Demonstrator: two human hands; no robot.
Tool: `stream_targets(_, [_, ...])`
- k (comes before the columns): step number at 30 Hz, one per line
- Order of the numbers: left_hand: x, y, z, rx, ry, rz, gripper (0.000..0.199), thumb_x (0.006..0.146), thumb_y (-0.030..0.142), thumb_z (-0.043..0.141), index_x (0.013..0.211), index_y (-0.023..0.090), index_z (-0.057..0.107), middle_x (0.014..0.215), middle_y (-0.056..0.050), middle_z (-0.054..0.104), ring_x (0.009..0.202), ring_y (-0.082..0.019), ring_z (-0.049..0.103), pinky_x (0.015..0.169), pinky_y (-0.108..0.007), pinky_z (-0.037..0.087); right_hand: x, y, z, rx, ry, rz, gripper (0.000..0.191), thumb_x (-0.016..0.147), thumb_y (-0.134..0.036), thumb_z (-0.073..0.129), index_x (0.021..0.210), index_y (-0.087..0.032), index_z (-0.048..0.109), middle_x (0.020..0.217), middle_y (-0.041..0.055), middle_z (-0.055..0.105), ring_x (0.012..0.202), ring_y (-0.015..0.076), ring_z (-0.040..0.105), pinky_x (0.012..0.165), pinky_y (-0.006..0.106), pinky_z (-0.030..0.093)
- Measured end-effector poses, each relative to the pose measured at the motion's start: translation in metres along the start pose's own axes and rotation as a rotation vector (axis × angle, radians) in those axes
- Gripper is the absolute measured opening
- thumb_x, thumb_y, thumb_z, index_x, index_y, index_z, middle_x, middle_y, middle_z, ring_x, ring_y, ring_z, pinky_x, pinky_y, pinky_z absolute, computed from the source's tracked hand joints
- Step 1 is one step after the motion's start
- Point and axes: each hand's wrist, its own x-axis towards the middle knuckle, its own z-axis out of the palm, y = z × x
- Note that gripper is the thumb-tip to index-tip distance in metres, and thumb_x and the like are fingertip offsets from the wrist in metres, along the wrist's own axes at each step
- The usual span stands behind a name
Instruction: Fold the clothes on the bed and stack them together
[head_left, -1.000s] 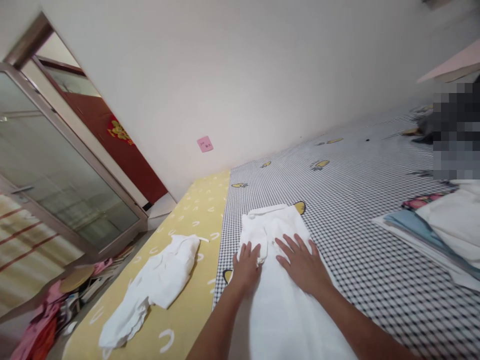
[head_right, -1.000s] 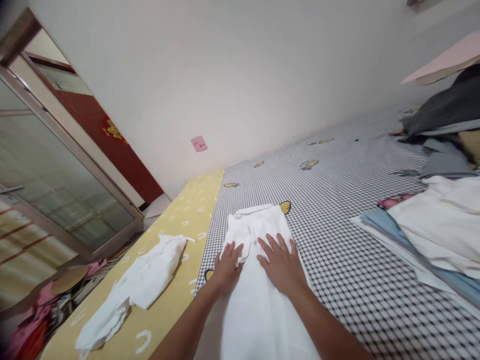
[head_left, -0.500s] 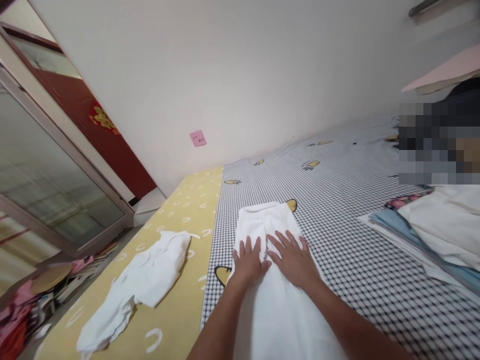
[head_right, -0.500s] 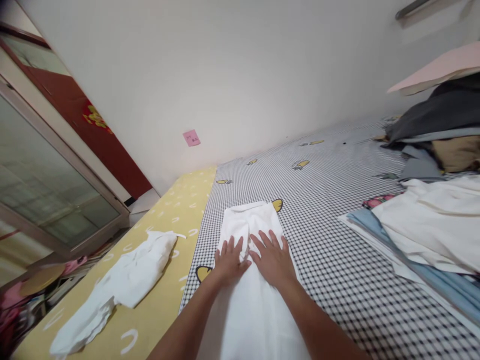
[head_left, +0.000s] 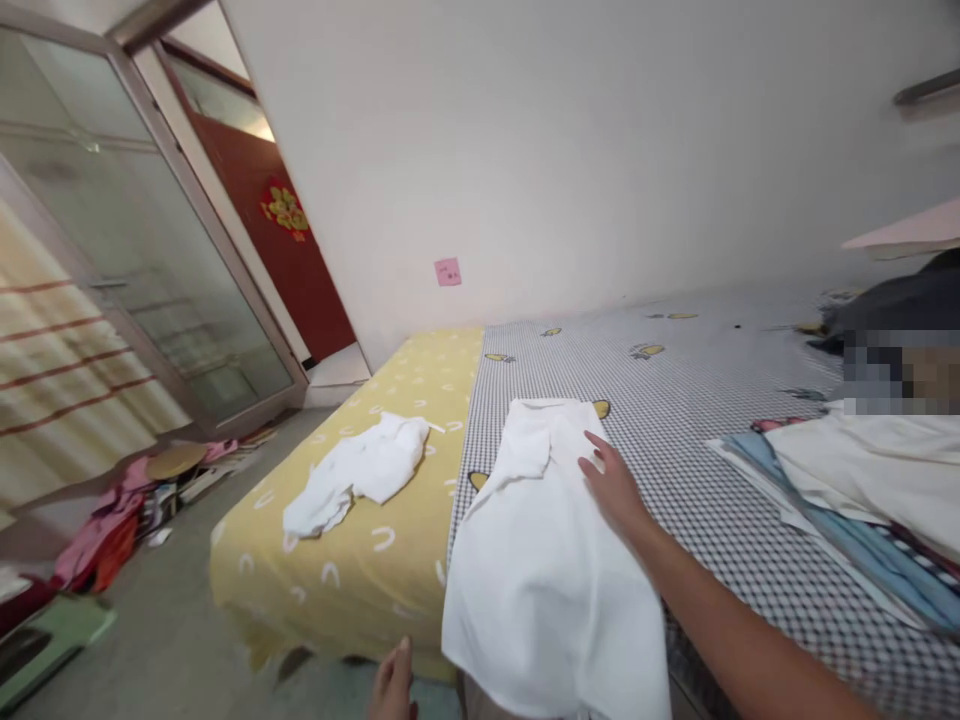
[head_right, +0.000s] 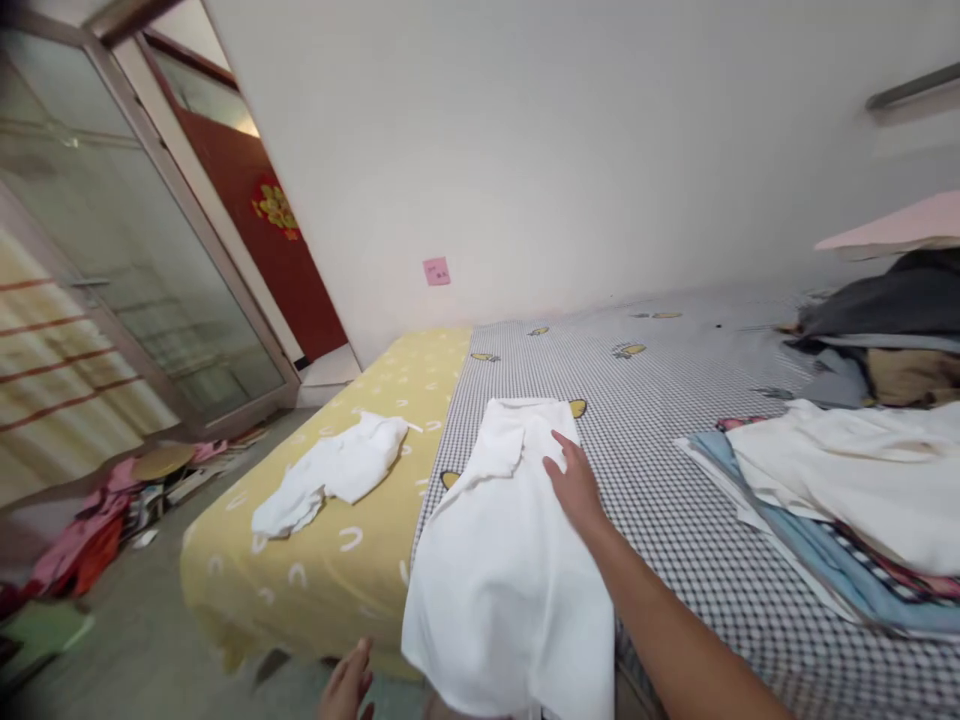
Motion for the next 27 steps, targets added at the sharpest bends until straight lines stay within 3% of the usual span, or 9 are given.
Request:
stream_targets(2, [-0.016, -0.011, 0.004, -0.056, -0.113, -0.120, 0.052, 0.088, 0.064, 0.044, 0.113, 0.022, 0.062, 0.160, -0.013, 0.040, 0.150, -0.036, 0.032, 0.120, -0.061, 0.028, -0.056, 0.003, -0.014, 0.292, 0.029, 0.098, 0.059, 0.093, -0.054, 0.041, 0.142, -0.022, 0.050, 0.135, 0.0128, 0.063, 0.117, 0.0250, 0.065, 0.097, 0.040, 0.053])
stream_targets(4, [-0.035, -0.009, 0.017, -0.083, -0.227, -0.189, 0.059, 0.089, 0.069, 0.041, 0.121, 0.023, 0.062, 0.165, -0.009, 0.033, 0.152, -0.035, 0.027, 0.121, -0.061, 0.025, -0.122, 0.018, -0.025, 0.555, 0.042, 0.297, 0.061, 0.081, -0.064, 0.058, 0.124, -0.020, 0.063, 0.105, 0.0097, 0.074, 0.092, 0.0252, 0.071, 0.085, 0.038, 0.057])
stream_targets(7, [-0.055, -0.002, 0.036, -0.119, -0.313, -0.248, 0.063, 0.087, 0.071, 0.047, 0.126, 0.024, 0.061, 0.162, -0.010, 0.040, 0.150, -0.034, 0.032, 0.120, -0.060, 0.029, -0.206, 0.052, -0.038, 0.565, 0.116, 0.567, 0.058, 0.066, -0.066, 0.069, 0.102, -0.020, 0.069, 0.085, 0.0068, 0.075, 0.081, 0.0257, 0.070, 0.071, 0.035, 0.057])
stream_targets(9, [-0.063, -0.001, 0.045, -0.189, -0.352, -0.233, 0.066, 0.080, 0.075, 0.056, 0.122, 0.024, 0.064, 0.151, -0.012, 0.053, 0.142, -0.034, 0.044, 0.115, -0.055, 0.037, -0.235, 0.071, -0.042, 0.539, 0.126, 0.679, 0.059, 0.060, -0.066, 0.072, 0.099, -0.021, 0.070, 0.084, 0.0066, 0.076, 0.080, 0.0271, 0.070, 0.068, 0.035, 0.057])
stream_targets(12, [-0.073, 0.000, 0.054, -0.293, -0.374, -0.092, 0.073, 0.055, 0.076, 0.079, 0.105, 0.023, 0.069, 0.118, -0.012, 0.073, 0.116, -0.032, 0.063, 0.099, -0.044, 0.050, -0.238, 0.081, -0.039, 0.496, 0.101, 0.681, 0.059, 0.057, -0.066, 0.075, 0.097, -0.022, 0.073, 0.094, 0.0076, 0.078, 0.090, 0.0300, 0.071, 0.077, 0.038, 0.058])
stream_targets(16, [-0.079, 0.008, 0.060, -0.237, -0.227, 0.202, 0.068, 0.039, 0.067, 0.088, 0.083, 0.020, 0.064, 0.081, -0.004, 0.070, 0.085, -0.026, 0.066, 0.081, -0.038, 0.051, -0.213, 0.071, -0.025, 0.439, 0.029, 0.521, 0.049, 0.050, -0.060, 0.080, 0.080, -0.022, 0.075, 0.093, 0.0082, 0.079, 0.100, 0.0355, 0.070, 0.088, 0.044, 0.057])
stream_targets(19, [-0.079, 0.016, 0.063, -0.110, -0.118, 0.444, 0.057, 0.047, 0.066, 0.084, 0.068, 0.021, 0.057, 0.099, -0.010, 0.070, 0.107, -0.031, 0.062, 0.089, -0.038, 0.047, -0.207, 0.066, -0.017, 0.478, -0.015, 0.505, 0.045, 0.048, -0.056, 0.081, 0.077, -0.022, 0.074, 0.085, 0.0068, 0.079, 0.091, 0.0364, 0.072, 0.081, 0.046, 0.059])
stream_targets(22, [-0.085, 0.023, 0.066, -0.077, -0.156, 0.592, 0.044, 0.060, 0.056, 0.078, 0.065, 0.022, 0.051, 0.118, -0.013, 0.068, 0.115, -0.031, 0.060, 0.096, -0.039, 0.046, -0.214, 0.068, -0.019, 0.625, -0.034, 0.550, 0.046, 0.052, -0.054, 0.082, 0.084, -0.022, 0.074, 0.089, 0.0071, 0.080, 0.089, 0.0340, 0.073, 0.080, 0.043, 0.059])
stream_targets(27, [-0.110, 0.025, 0.081, 0.067, -0.284, 0.886, 0.015, 0.079, 0.034, 0.058, 0.071, 0.024, 0.052, 0.089, -0.006, 0.069, 0.091, -0.023, 0.064, 0.082, -0.035, 0.052, -0.224, 0.066, -0.036, 0.825, -0.038, 0.645, 0.049, 0.054, -0.055, 0.086, 0.084, -0.021, 0.070, 0.086, 0.0048, 0.080, 0.079, 0.0278, 0.073, 0.074, 0.037, 0.059])
